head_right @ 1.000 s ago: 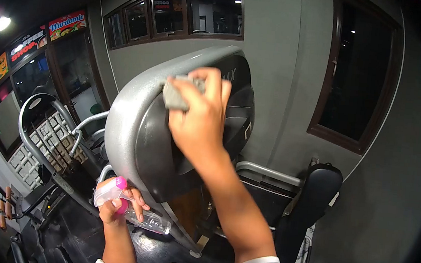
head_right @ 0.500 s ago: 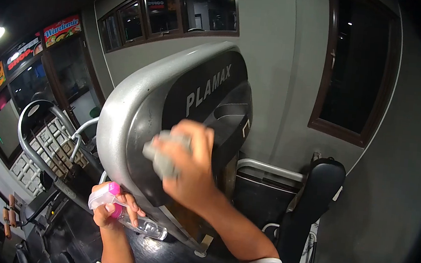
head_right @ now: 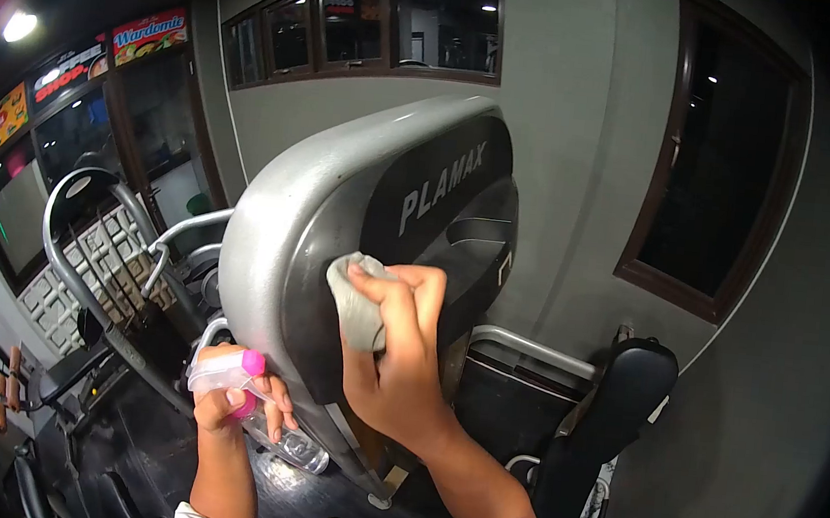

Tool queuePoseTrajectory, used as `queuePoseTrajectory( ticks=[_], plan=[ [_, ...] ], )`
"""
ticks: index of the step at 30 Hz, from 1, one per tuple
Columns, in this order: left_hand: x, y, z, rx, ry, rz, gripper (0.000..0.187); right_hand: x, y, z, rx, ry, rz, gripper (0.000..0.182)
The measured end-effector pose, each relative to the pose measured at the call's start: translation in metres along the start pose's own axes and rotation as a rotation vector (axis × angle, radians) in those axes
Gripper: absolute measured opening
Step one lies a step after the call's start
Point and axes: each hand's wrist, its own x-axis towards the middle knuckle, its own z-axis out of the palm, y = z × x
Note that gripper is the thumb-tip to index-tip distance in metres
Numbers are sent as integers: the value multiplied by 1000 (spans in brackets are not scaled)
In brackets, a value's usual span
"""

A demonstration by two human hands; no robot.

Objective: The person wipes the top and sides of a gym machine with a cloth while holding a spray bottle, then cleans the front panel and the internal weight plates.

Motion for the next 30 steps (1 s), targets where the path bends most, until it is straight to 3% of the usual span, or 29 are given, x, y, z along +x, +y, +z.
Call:
queuePoseTrajectory(
  ticks=[9,13,17,20,23,25,28,30],
  plan=[
    [-2,-4,0,40,-23,34,32,91,11,21,-214,51,-166,41],
    [-1,-6,-1,41,-38,78,30,42,-18,24,-536,-29,-357,59],
    [-4,-9,-7,78,-99,101,28,-54,-10,22,-487,-82,-409,63],
    [-4,-12,-5,74,-113,147,26,-55,-9,15,-450,-118,-387,64],
    [-4,-19,-4,66,-94,200,26,-4,-13,10,-461,-92,-325,64],
    [-9,-20,-1,96,-49,203,26,40,-7,19,-421,54,-315,57],
    [-13,-23,-1,60,-57,219,24,87,-6,35,-313,126,-243,39],
    [-14,-23,0,41,-32,190,25,99,-4,39,-299,136,-246,39]
  ],
)
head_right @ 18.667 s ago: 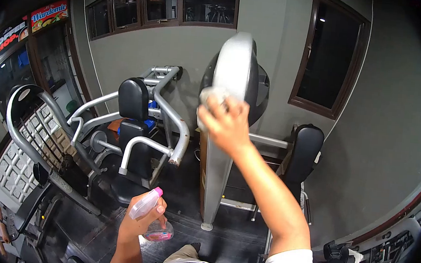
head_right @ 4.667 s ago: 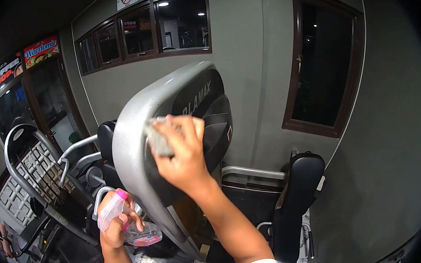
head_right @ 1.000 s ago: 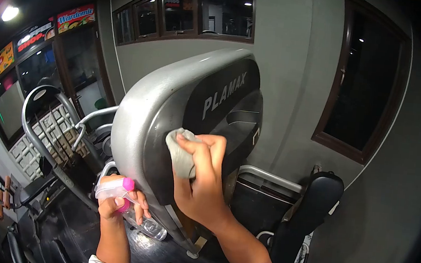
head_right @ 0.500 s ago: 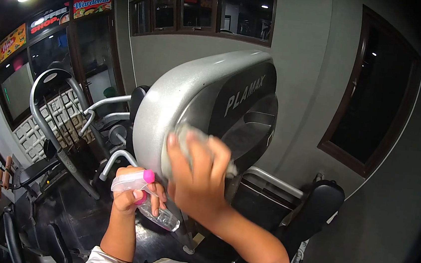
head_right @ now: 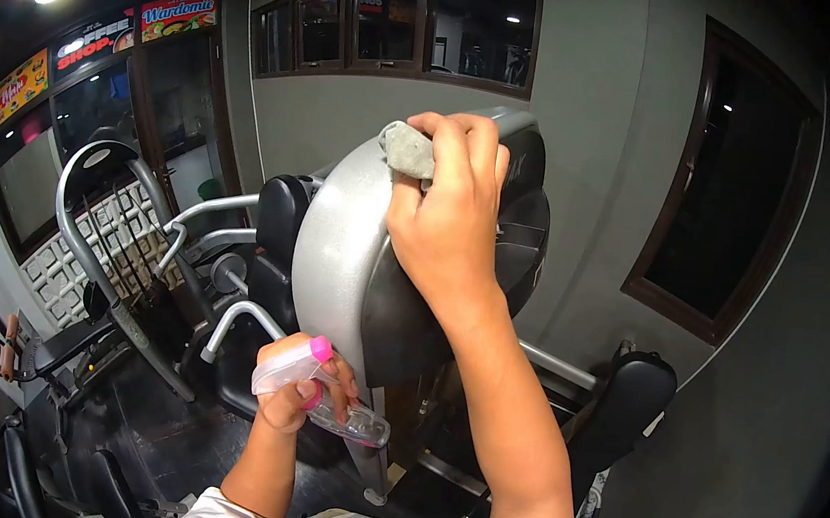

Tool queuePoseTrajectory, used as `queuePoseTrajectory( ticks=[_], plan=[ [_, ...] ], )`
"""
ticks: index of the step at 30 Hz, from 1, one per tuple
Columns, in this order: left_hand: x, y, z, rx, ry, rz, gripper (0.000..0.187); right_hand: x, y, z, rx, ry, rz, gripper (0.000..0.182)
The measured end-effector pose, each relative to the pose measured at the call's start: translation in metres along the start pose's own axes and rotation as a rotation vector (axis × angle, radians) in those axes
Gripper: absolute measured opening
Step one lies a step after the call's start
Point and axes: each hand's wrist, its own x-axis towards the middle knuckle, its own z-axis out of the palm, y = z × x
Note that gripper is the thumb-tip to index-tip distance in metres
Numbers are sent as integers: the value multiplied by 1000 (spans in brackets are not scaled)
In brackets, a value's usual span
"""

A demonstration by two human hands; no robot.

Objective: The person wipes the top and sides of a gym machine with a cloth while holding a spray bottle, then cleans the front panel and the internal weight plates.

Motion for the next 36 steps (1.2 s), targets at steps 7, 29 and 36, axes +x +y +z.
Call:
queuePoseTrajectory(
  ticks=[7,29,36],
  plan=[
    [0,-3,-10,-19,-63,-16,23,-80,-26,-33,-81,-107,-62,57],
    [-95,38,-116,-218,-23,-312,17,-193,-89,-2,-366,-47,-3,59],
    [-111,63,-126,-186,-53,-368,15,-134,-96,9,-553,-74,-87,59]
  ],
)
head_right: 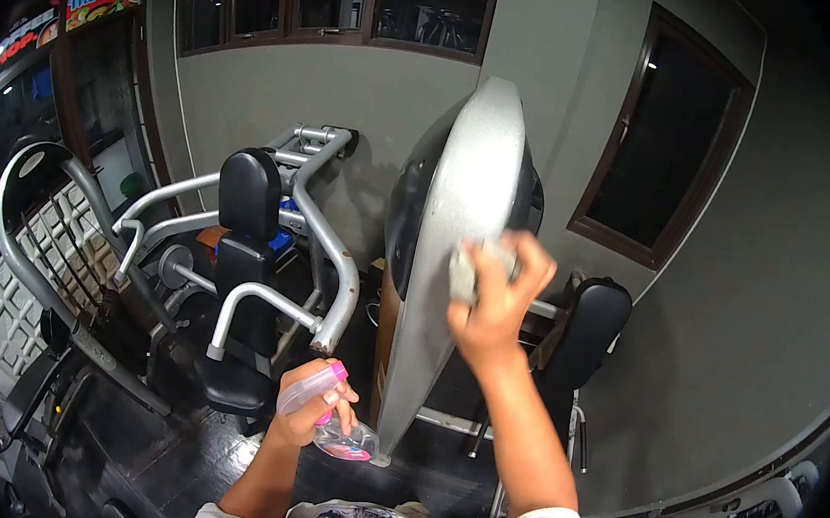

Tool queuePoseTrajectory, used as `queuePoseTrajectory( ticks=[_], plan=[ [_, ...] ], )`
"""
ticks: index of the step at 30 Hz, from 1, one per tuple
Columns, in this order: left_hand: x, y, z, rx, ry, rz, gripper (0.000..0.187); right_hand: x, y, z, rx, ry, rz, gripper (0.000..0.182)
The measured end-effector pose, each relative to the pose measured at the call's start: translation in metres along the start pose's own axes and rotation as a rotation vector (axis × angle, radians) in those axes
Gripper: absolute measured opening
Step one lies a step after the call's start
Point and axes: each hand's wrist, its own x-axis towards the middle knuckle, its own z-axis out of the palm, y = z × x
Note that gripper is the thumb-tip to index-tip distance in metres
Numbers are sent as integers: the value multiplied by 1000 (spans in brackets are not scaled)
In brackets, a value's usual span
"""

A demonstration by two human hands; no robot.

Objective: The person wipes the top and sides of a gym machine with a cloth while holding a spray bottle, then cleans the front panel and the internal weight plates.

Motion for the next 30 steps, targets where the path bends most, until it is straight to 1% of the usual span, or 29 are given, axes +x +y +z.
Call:
queuePoseTrajectory(
  ticks=[1,3,4,5,6,7,8,10,11,12,13,14,15,16,17,18,20,22,23,24,25,26,27,29,30],
  plan=[
    [-2,4,1,14,1,-8,14,35,-1,-1,-59,0,-39,58],
    [-9,9,2,52,0,-20,14,88,-2,6,-97,-13,-5,50],
    [-12,12,2,78,-5,-21,13,103,-5,12,-62,-45,63,46],
    [-15,14,1,105,-12,-20,13,108,-10,16,-101,-79,107,45],
    [-20,15,0,90,0,-31,12,103,-18,16,-191,-87,48,44],
    [-25,16,-2,75,11,-28,11,95,-27,13,-278,-93,-15,43],
    [-30,17,-3,59,24,-25,11,79,-30,11,-293,-72,-82,48],
    [-36,19,-12,52,25,-4,9,34,-42,2,-304,-152,-120,60],
    [-40,21,-15,67,34,-6,9,4,-50,-1,-292,-196,-89,60],
    [-43,24,-17,82,42,-13,9,-35,-52,-1,-284,-257,-114,60],
    [-48,26,-20,97,45,-20,9,-76,-51,2,-330,-325,-212,59],
    [-53,25,-30,204,-22,-12,16,-107,-47,5,-357,-372,-341,56],
    [-58,27,-32,194,-2,-37,15,-111,-54,2,-338,-405,-414,50],
    [-63,30,-32,185,19,-61,15,-109,-53,4,-296,-398,-346,49],
    [-66,33,-32,178,38,-89,15,-103,-52,7,-256,-389,-275,48],
    [-68,33,-33,209,20,-85,14,-86,-54,7,-283,-370,-266,43],
    [-72,36,-29,231,16,-87,11,-27,-48,8,-336,-304,-284,44],
    [-74,38,-25,275,-6,-71,8,39,-42,5,-166,-213,-219,64],
    [-73,38,-23,309,-24,-53,6,71,-39,4,-128,-216,-161,69],
    [-73,39,-21,342,-41,-36,5,104,-42,2,-124,-181,-145,64],
    [-71,42,-16,371,-36,-35,3,125,-34,2,-189,-187,-150,57],
    [-68,48,-10,399,-32,-36,3,141,-23,6,-192,-189,-140,47],
    [-66,50,-6,427,-29,-37,2,149,-13,11,-153,-233,-78,36],
    [-63,46,-4,598,-61,179,11,145,10,24,-147,-316,-45,30],
    [-57,51,2,656,-74,278,15,142,11,26,-150,-300,-56,31]
  ],
)
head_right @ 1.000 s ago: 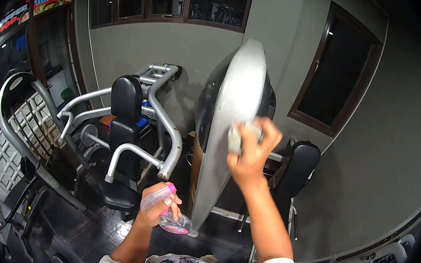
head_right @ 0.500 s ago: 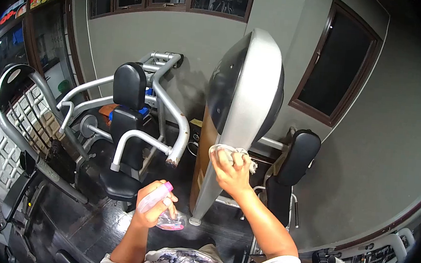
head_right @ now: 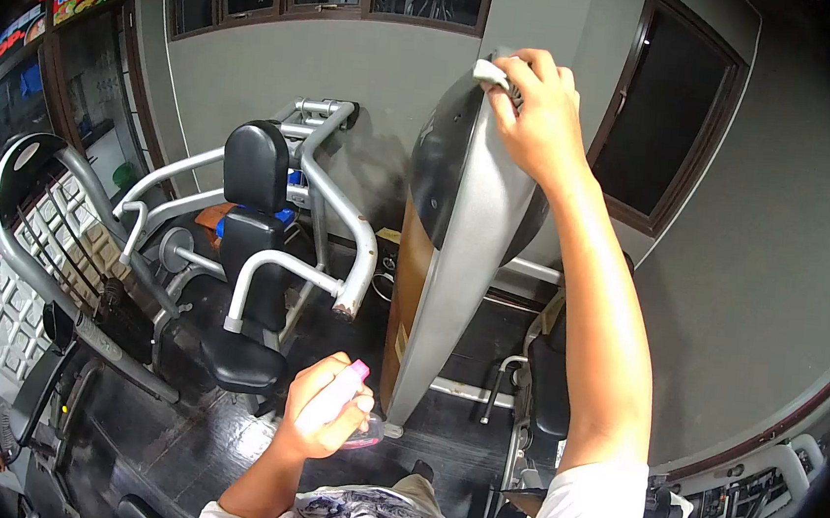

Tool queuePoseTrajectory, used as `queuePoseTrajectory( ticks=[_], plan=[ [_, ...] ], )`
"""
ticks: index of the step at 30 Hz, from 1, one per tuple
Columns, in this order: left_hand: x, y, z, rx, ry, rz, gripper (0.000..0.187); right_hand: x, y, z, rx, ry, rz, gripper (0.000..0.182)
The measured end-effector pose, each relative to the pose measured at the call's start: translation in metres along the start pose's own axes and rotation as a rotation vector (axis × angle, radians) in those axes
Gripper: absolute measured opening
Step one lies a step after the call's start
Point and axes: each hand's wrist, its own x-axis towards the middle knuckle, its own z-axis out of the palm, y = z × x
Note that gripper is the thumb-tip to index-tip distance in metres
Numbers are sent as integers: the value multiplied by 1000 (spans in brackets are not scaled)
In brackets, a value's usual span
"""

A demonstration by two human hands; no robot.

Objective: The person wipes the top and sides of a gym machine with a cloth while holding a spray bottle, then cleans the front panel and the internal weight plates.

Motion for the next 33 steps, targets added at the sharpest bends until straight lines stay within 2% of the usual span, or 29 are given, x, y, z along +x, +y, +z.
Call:
queuePoseTrajectory(
  ticks=[2,5,9,10,13,16,18,21,25,27,29,30,31,33],
  plan=[
    [19,2,1,112,57,266,28,2,-1,-3,30,-35,16,30],
    [26,0,6,54,80,232,30,2,-4,-9,33,-89,17,29],
    [52,10,10,147,134,312,29,3,-5,-14,50,-124,30,29],
    [62,13,10,210,157,422,32,4,-3,-12,57,-117,55,30],
    [73,10,9,255,148,453,35,8,1,-10,159,-106,142,30],
    [66,8,8,147,125,328,38,9,2,-9,209,-109,185,30],
    [54,0,9,61,107,232,38,1,-7,-11,123,-78,121,30],
    [48,-1,3,77,58,287,35,-18,-27,-11,21,-5,-12,29],
    [30,-6,-6,16,92,184,26,-77,-56,-6,-83,42,-147,46],
    [23,1,-18,-66,69,54,21,-130,-69,11,-125,-39,-214,47],
    [16,5,-24,-129,121,0,14,-213,-78,53,-210,-185,-371,41],
    [10,5,-29,-167,132,-43,14,-259,-80,71,-254,-348,-521,33],
    [4,6,-34,-203,151,-80,13,-289,-87,76,-209,-413,-654,31],
    [-5,6,-48,-190,143,-83,9,-339,-90,94,-130,-475,-724,31]
  ],
)
